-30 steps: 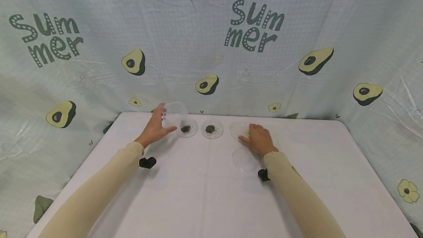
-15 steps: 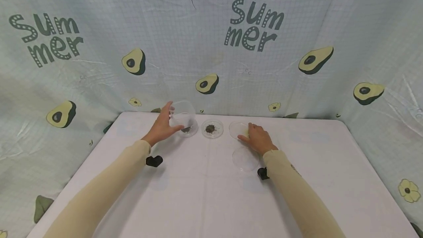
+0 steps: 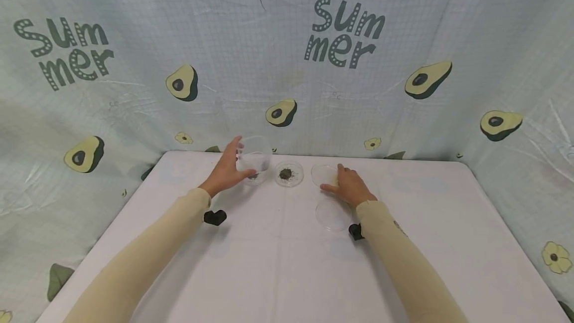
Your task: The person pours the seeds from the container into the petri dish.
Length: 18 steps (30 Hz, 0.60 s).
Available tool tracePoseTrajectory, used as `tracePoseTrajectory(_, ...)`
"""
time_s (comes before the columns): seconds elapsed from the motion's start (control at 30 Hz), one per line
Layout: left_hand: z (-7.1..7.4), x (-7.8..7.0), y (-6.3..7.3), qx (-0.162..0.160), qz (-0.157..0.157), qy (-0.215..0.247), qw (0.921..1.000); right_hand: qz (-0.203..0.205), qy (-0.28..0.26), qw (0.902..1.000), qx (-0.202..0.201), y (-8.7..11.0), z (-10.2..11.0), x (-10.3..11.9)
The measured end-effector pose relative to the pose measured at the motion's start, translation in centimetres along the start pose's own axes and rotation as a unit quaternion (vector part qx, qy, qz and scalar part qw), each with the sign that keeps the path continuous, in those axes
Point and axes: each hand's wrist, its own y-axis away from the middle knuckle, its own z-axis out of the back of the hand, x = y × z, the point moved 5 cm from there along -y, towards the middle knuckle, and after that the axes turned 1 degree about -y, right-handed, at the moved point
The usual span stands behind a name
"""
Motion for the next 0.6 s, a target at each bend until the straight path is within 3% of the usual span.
tracePoseTrajectory(0.37,-0.3,-1.1,-0.2,0.005,0.004,-0.003,1.0000,-0.002,-0.015,0.9998,0.010,-0.1,0.8,0.2)
tracePoseTrajectory(0.6,-0.9,-0.8,-0.7,0.005,-0.002,-0.006,1.0000,0.006,-0.003,0.9999,0.012,-0.3,0.8,0.2)
